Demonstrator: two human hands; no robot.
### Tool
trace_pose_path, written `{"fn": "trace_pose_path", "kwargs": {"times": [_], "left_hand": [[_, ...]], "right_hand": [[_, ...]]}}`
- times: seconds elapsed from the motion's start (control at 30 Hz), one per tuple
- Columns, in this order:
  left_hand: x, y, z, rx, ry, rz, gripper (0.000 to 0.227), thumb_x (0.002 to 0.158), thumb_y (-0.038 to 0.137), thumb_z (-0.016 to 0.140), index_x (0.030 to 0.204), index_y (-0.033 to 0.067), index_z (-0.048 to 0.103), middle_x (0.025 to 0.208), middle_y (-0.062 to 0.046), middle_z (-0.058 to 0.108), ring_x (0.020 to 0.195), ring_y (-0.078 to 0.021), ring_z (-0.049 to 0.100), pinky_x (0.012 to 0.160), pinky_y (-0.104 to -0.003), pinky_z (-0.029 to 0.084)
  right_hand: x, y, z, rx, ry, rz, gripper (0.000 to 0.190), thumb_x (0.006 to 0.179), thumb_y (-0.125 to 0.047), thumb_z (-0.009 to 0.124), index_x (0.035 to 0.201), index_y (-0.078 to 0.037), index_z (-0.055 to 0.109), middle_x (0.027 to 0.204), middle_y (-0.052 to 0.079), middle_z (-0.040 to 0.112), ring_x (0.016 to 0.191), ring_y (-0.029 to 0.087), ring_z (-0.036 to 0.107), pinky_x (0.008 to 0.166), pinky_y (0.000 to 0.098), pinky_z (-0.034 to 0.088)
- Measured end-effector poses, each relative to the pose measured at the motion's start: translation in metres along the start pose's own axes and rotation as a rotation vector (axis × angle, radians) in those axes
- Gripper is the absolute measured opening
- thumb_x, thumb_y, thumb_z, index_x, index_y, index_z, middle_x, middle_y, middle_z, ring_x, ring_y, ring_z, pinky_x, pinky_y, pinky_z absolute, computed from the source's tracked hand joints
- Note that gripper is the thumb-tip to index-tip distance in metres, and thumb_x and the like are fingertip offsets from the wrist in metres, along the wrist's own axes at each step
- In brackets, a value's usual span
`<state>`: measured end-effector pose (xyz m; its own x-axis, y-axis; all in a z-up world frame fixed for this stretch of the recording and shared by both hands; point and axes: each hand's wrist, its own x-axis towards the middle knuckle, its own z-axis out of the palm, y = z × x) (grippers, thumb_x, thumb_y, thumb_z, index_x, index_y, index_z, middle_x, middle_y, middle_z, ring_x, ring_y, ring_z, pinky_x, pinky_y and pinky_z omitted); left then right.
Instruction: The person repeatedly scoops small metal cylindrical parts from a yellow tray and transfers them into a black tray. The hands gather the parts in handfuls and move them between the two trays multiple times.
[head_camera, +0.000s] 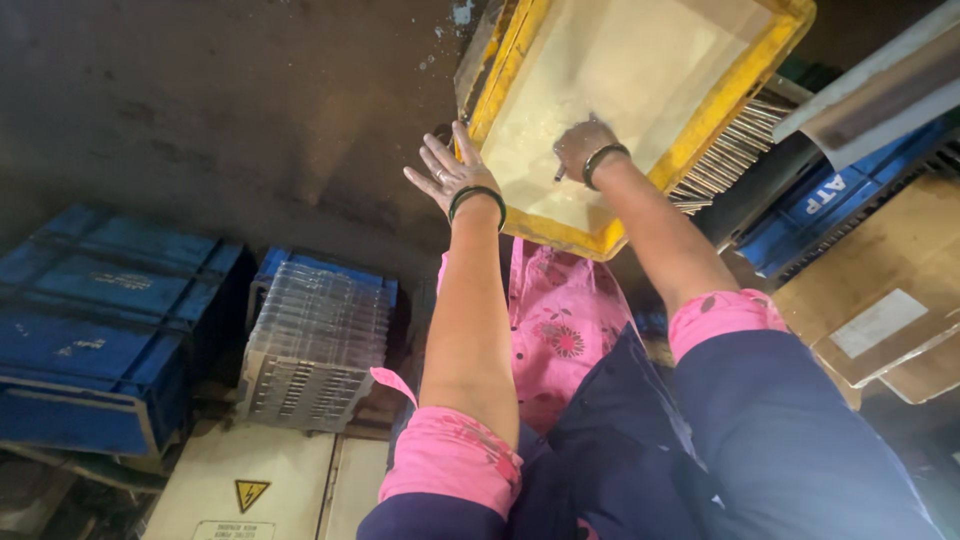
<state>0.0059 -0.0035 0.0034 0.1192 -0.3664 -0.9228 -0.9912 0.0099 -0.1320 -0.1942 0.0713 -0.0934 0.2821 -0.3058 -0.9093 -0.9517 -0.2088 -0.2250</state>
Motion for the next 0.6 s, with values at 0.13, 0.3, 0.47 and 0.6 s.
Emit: {"fn": "trace_pose_path", "kwargs": {"times": [0.13,0.3,0.47,0.6], "left_hand": [[-0.002,0.001,-0.003,0.013,0.022,-0.004,0.082,0.099,0.008,0.044,0.164,0.0198,-0.004,0.169,-0.024,-0.003,0.157,-0.0379,0.005,0.117,-0.071,-0.008],[-0.005,0.001,-0.006,0.014,-0.031,-0.010,0.087,0.095,0.009,0.047,0.164,0.0194,-0.006,0.169,-0.025,-0.005,0.157,-0.0386,0.002,0.116,-0.069,-0.008],[-0.002,0.001,-0.006,0.021,-0.007,-0.004,0.084,0.097,0.009,0.046,0.163,0.0186,-0.006,0.169,-0.026,-0.006,0.157,-0.0394,0.002,0.116,-0.072,-0.009],[-0.004,0.003,-0.005,0.031,-0.036,-0.016,0.086,0.096,0.010,0.046,0.164,0.0189,-0.007,0.169,-0.025,-0.007,0.157,-0.0387,0.000,0.115,-0.071,-0.010]], "right_hand": [[0.022,-0.007,0.040,-0.123,-0.048,0.053,0.025,0.095,-0.025,0.061,0.108,-0.016,0.081,0.116,0.011,0.076,0.115,0.030,0.069,0.113,0.0520,0.038],[0.051,-0.038,0.067,-0.080,-0.101,0.037,0.026,0.094,-0.027,0.062,0.111,-0.016,0.080,0.119,0.009,0.076,0.116,0.028,0.068,0.109,0.0482,0.041],[0.057,-0.048,0.048,-0.069,-0.167,0.028,0.028,0.094,-0.029,0.064,0.114,-0.016,0.079,0.121,0.008,0.075,0.117,0.026,0.067,0.105,0.0443,0.043],[0.052,-0.053,0.040,-0.102,-0.199,0.032,0.030,0.094,-0.031,0.064,0.116,-0.017,0.078,0.123,0.007,0.074,0.118,0.024,0.067,0.102,0.0411,0.045]]}}
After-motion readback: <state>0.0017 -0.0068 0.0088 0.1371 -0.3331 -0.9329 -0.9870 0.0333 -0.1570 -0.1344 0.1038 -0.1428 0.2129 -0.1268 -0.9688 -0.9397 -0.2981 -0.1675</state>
